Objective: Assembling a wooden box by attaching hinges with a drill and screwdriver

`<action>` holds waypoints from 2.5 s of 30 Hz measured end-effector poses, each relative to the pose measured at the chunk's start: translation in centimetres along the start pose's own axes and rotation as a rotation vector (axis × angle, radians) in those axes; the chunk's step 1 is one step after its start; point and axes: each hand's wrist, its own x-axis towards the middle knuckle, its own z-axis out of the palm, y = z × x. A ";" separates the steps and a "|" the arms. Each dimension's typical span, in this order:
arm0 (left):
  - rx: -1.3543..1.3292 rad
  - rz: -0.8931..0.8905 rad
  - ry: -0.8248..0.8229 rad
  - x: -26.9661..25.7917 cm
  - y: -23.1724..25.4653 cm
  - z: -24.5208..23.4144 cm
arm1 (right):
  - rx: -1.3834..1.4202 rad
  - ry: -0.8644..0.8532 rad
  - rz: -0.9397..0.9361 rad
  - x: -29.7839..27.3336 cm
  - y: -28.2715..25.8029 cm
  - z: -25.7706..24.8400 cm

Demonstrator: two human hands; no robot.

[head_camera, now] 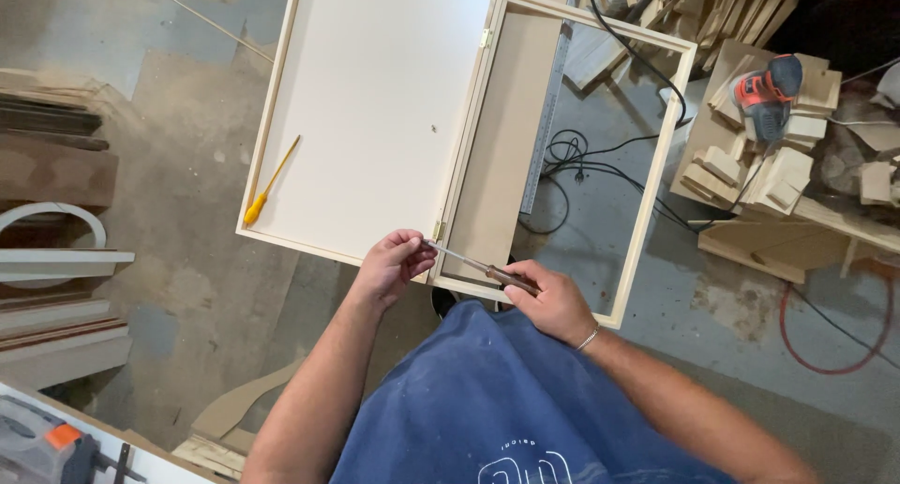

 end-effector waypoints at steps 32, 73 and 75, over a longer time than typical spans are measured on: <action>0.408 0.344 -0.230 0.7 2.5 -3.4 | 0.115 0.195 -0.115 4.7 -9.7 -0.9; 1.393 0.680 0.001 5.7 0.2 -3.0 | -0.673 0.107 -0.245 7.3 -17.0 4.3; 1.353 0.672 0.002 5.4 0.5 -3.0 | -0.681 0.093 -0.213 7.1 -17.8 3.7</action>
